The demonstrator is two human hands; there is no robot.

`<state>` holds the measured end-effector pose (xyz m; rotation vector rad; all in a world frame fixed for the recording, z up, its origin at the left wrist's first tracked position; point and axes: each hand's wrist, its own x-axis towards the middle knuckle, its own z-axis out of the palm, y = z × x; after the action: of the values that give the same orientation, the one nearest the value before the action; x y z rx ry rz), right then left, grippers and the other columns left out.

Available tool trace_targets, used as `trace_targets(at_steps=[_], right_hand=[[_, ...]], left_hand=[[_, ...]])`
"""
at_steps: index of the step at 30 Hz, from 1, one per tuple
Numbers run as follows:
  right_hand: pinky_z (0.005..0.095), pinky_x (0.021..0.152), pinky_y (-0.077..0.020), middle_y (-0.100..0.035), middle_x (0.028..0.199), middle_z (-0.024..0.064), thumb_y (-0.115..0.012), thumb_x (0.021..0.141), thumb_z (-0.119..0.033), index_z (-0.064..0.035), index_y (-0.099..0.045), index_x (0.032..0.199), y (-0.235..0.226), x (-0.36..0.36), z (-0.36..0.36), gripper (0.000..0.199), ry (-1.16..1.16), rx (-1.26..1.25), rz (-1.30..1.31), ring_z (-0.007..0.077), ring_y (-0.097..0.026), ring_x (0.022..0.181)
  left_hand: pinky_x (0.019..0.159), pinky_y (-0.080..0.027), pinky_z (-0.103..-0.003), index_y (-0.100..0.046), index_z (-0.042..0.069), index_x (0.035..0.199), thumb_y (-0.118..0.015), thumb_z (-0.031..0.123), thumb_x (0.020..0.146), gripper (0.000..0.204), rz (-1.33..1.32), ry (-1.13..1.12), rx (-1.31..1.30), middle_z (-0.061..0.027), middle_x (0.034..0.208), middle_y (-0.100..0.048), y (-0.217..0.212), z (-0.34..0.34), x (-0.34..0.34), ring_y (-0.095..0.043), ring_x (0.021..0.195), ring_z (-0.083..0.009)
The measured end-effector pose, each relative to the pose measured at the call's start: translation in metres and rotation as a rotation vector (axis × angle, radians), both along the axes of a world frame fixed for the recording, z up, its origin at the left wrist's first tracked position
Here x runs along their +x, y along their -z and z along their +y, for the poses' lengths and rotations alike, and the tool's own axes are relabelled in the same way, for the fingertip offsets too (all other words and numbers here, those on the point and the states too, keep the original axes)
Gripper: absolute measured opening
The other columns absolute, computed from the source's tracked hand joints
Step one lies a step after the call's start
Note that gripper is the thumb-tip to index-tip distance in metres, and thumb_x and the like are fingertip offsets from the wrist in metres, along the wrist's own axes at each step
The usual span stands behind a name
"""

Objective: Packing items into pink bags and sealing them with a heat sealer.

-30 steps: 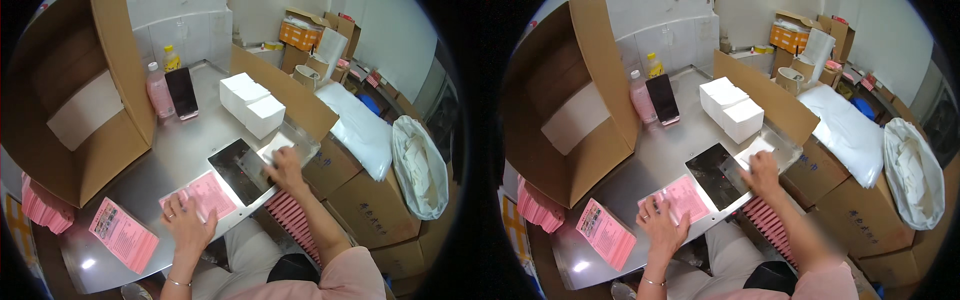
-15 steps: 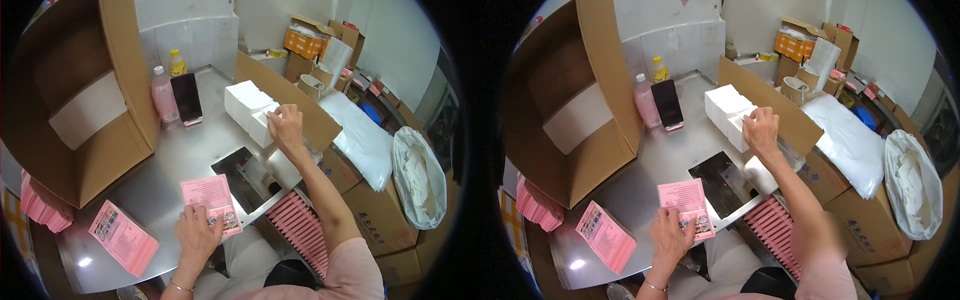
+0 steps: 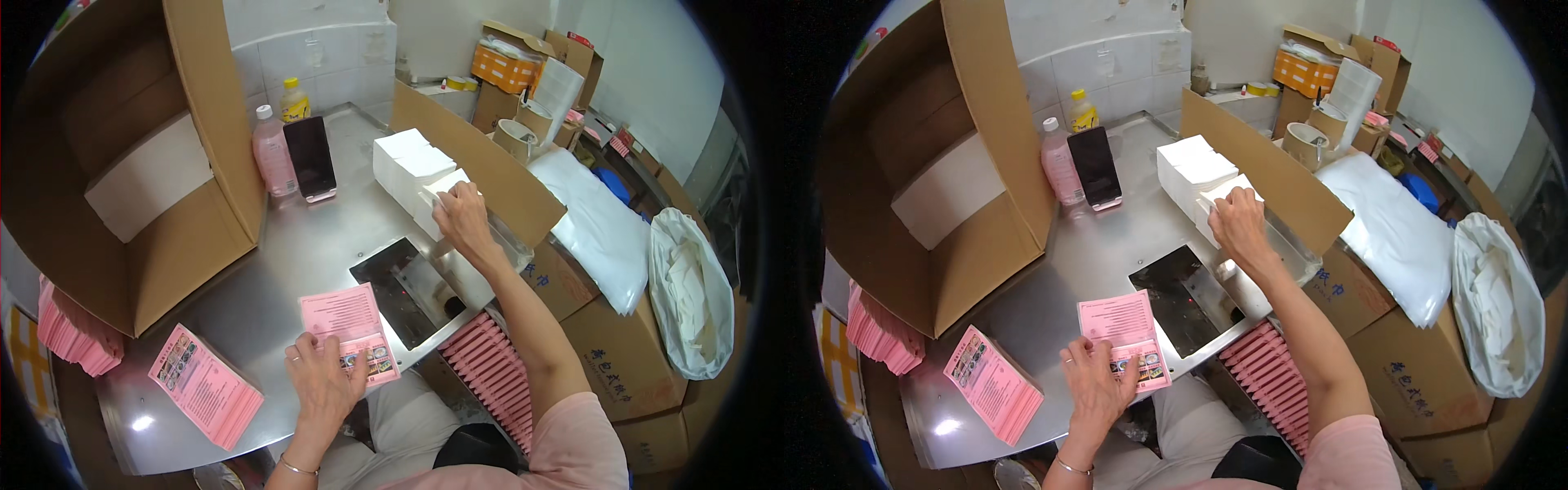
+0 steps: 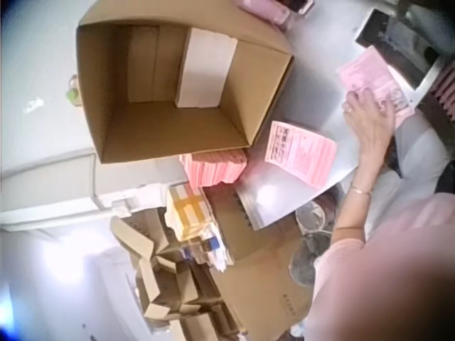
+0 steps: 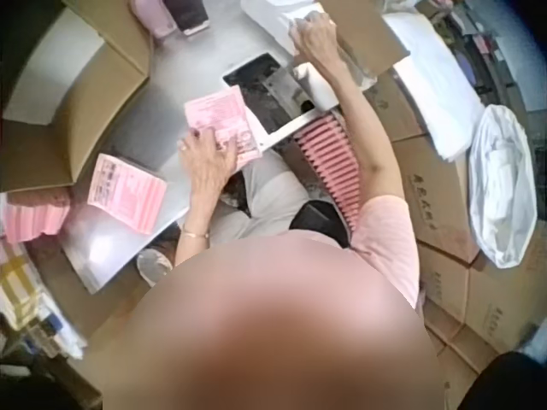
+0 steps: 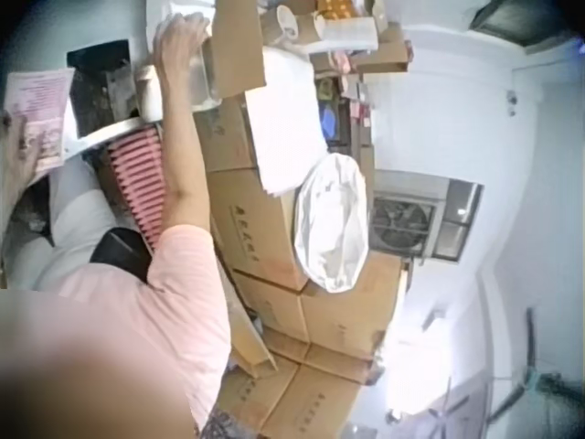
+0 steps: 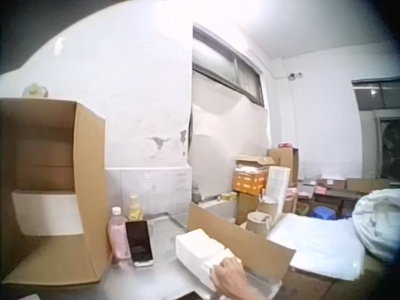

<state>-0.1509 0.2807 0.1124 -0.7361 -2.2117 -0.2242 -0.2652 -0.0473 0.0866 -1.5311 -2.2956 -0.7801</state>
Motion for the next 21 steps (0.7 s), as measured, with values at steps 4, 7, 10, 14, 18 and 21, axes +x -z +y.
trace_targets(at_steps=[4, 7, 10, 14, 18, 21], right_hand=[[0.0445, 0.084, -0.0467, -0.062, 0.101, 0.0165, -0.061, 0.08, -0.003, -0.0022, -0.069, 0.109, -0.003, 0.008, -0.005, 0.03, 0.004, 0.0, 0.075, 0.0337, -0.058, 0.101], [0.0482, 0.096, -0.0468, -0.062, 0.124, 0.0213, -0.057, 0.079, 0.004, 0.0004, -0.059, 0.127, 0.004, 0.006, -0.054, 0.049, -0.155, -0.042, 0.067, 0.0385, -0.059, 0.116], [0.058, 0.108, -0.0408, -0.06, 0.13, 0.024, -0.062, 0.087, -0.014, -0.0065, -0.062, 0.128, 0.077, 0.002, -0.164, 0.041, -0.245, -0.051, -0.655, 0.0412, -0.054, 0.127], [0.0653, 0.107, -0.0359, -0.061, 0.111, 0.0233, -0.062, 0.081, -0.021, 0.0041, -0.062, 0.119, 0.061, -0.002, -0.2, 0.045, -0.727, 0.181, -0.108, 0.0355, -0.062, 0.1], [0.0674, 0.11, -0.0259, -0.065, 0.089, 0.0143, -0.062, 0.083, -0.02, 0.002, -0.065, 0.102, 0.068, -0.06, -0.163, 0.029, -0.508, -0.118, -0.34, 0.0348, -0.063, 0.088], [0.0691, 0.101, -0.034, -0.064, 0.103, 0.0152, -0.062, 0.086, -0.018, -0.0072, -0.067, 0.114, 0.091, -0.046, -0.13, 0.031, -0.384, -0.313, -0.347, 0.0384, -0.059, 0.102]], left_hand=[[0.079, -0.043, -0.047, -0.061, 0.001, 0.107, -0.075, 0.024, 0.078, 0.039, -0.119, 0.088, -0.072, -0.021, 0.103, -0.05, 0.008, 0.003, -0.003, -0.05, 0.091, -0.0358], [0.081, -0.044, -0.047, -0.06, 0.0, 0.114, -0.075, 0.023, 0.076, 0.047, -0.105, 0.296, -0.08, -0.0213, 0.103, -0.05, 0.012, -0.003, 0.003, -0.051, 0.093, -0.036], [0.083, -0.044, -0.049, -0.057, 0.001, 0.124, -0.075, 0.022, 0.073, 0.057, -0.307, 0.194, -0.089, -0.0214, 0.104, -0.051, 0.009, -0.011, -0.005, -0.051, 0.095, -0.0369], [0.076, -0.042, -0.047, -0.051, 0.007, 0.138, -0.077, 0.028, 0.069, 0.077, -0.128, 0.222, -0.064, -0.0177, 0.099, -0.052, 0.003, -0.019, -0.016, -0.052, 0.093, -0.0353], [0.076, -0.043, -0.046, -0.041, 0.006, 0.149, -0.075, 0.022, 0.079, 0.08, -0.155, 0.065, -0.08, -0.0167, 0.098, -0.053, 0.011, 0.008, -0.002, -0.054, 0.091, -0.0342], [0.076, -0.042, -0.045, -0.045, 0.002, 0.145, -0.072, 0.019, 0.082, 0.07, -0.168, 0.126, -0.087, -0.0148, 0.097, -0.053, -0.002, -0.015, -0.012, -0.053, 0.09, -0.0321]])
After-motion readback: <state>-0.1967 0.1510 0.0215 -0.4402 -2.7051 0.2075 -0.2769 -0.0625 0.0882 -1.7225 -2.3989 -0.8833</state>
